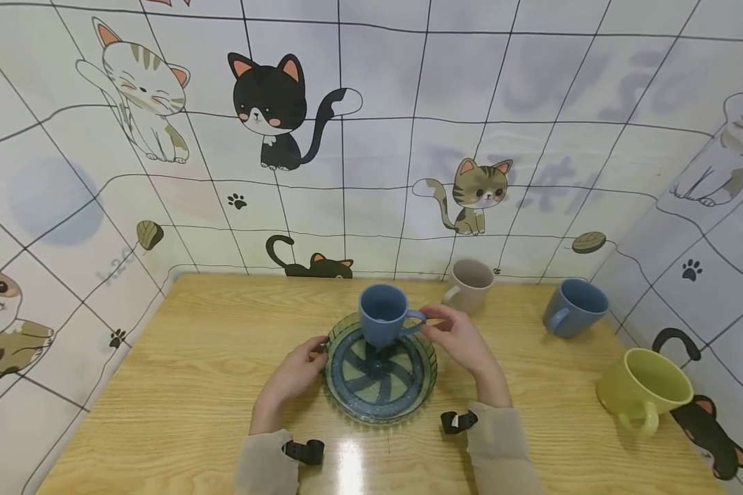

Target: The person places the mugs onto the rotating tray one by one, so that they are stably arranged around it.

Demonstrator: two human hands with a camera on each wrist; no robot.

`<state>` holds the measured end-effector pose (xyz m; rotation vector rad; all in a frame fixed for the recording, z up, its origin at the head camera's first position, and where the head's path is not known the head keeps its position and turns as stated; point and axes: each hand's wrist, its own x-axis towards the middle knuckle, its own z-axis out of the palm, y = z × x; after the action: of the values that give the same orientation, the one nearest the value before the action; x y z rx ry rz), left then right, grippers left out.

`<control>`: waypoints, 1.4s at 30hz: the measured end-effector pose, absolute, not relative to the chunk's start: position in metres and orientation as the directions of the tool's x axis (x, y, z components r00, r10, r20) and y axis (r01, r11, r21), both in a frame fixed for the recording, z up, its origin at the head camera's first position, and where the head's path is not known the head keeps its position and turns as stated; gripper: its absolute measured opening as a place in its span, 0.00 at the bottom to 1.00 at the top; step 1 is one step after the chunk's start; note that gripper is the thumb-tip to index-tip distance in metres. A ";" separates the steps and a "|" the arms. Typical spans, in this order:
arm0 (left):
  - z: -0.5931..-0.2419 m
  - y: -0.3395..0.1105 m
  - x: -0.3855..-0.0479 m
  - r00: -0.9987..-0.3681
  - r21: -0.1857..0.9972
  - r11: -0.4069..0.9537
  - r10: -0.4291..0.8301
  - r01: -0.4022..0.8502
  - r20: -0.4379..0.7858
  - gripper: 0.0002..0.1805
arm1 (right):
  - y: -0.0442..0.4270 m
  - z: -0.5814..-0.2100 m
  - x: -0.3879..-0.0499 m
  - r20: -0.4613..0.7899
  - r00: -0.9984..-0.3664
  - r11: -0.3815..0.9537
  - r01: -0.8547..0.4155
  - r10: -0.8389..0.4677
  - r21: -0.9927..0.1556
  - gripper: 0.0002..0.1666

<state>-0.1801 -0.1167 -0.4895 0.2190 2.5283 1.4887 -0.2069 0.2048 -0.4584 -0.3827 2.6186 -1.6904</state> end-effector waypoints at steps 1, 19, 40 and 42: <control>-0.489 -0.117 -0.180 -0.969 0.879 0.477 0.228 0.022 -0.099 0.24 | 0.205 -0.458 -0.206 0.130 -0.969 0.399 -0.206 -0.210 -0.893 0.21; -0.489 -0.119 -0.183 -0.968 0.881 0.473 0.231 0.026 -0.095 0.25 | 0.214 -0.446 -0.201 0.142 -0.970 0.468 -0.221 -0.198 -0.856 0.22; -0.489 -0.123 -0.181 -0.957 0.924 0.381 0.259 -0.023 -0.131 0.29 | 0.227 -0.458 -0.205 0.101 -0.994 0.307 -0.110 -0.044 -0.945 0.18; -0.489 -0.123 -0.181 -0.955 0.927 0.373 0.266 -0.026 -0.134 0.30 | 0.228 -0.462 -0.207 0.096 -0.995 0.279 -0.097 -0.020 -0.955 0.18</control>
<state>-0.1811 -0.1231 -0.4886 0.2130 2.3749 1.6113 -0.2070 0.2280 -0.4615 -0.1174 2.5638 -1.9219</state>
